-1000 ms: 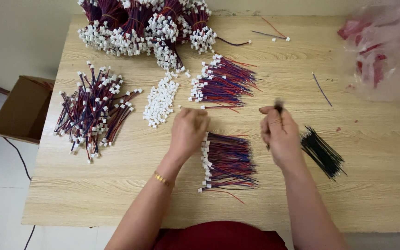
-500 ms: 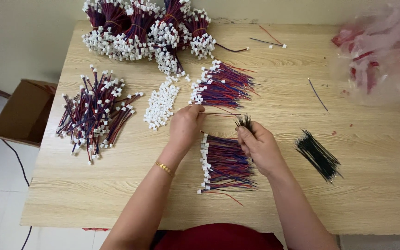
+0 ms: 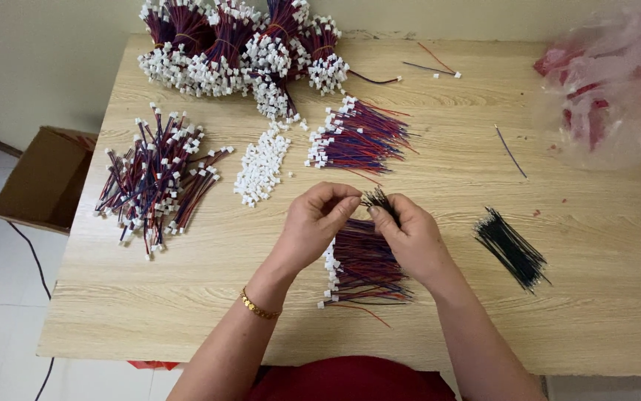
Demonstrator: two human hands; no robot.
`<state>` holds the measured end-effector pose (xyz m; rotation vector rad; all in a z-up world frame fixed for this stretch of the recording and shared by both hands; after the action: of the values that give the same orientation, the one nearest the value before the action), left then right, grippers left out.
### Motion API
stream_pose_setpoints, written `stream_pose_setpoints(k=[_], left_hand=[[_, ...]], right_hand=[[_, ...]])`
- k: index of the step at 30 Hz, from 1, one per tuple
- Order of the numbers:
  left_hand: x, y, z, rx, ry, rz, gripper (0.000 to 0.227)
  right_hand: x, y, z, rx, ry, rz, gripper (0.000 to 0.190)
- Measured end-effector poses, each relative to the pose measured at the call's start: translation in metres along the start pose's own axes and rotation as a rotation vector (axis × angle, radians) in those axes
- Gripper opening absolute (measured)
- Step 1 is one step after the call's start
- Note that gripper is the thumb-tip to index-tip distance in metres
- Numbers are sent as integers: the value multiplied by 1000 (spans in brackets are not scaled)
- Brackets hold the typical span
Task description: Manually assembling wire harnesses by sliding black sleeves onto bundles of wires with connectors
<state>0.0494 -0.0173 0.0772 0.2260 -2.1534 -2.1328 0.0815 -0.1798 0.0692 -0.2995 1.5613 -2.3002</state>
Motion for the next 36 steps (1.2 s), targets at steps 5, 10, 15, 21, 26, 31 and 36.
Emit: stream_pose_setpoints(k=[5, 10, 15, 21, 26, 31, 36], left_hand=[[2, 0, -1, 4, -7, -20, 10], [3, -9, -5, 7, -23, -24, 9], [6, -41, -8, 300, -21, 125, 17], [5, -61, -13, 560, -35, 214, 21], [7, -63, -16, 625, -58, 250, 21], [9, -56, -17, 653, -61, 248, 20], [9, -62, -17, 607, -55, 227, 19]], right_hand=[[4, -26, 5, -59, 47, 22, 15], [3, -31, 12, -32, 111, 80, 9], [6, -56, 18, 258, 171, 225, 12], [6, -54, 11, 284, 141, 252, 13], [6, -52, 8, 255, 124, 224, 14], [7, -48, 8, 247, 143, 198, 14], [1, -31, 6, 323, 137, 195, 17]])
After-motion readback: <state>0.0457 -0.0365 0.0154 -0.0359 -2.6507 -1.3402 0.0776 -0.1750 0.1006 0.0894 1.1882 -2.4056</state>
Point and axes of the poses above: each hand's wrist, its own x-axis away from the middle knuckle, its own z-axis out of the back of the hand, y = z × x, the point moved 7 cm from there along -x, towards the middle knuckle, and after that the axes turned 3 degrees about z, right-handed, at the moved point
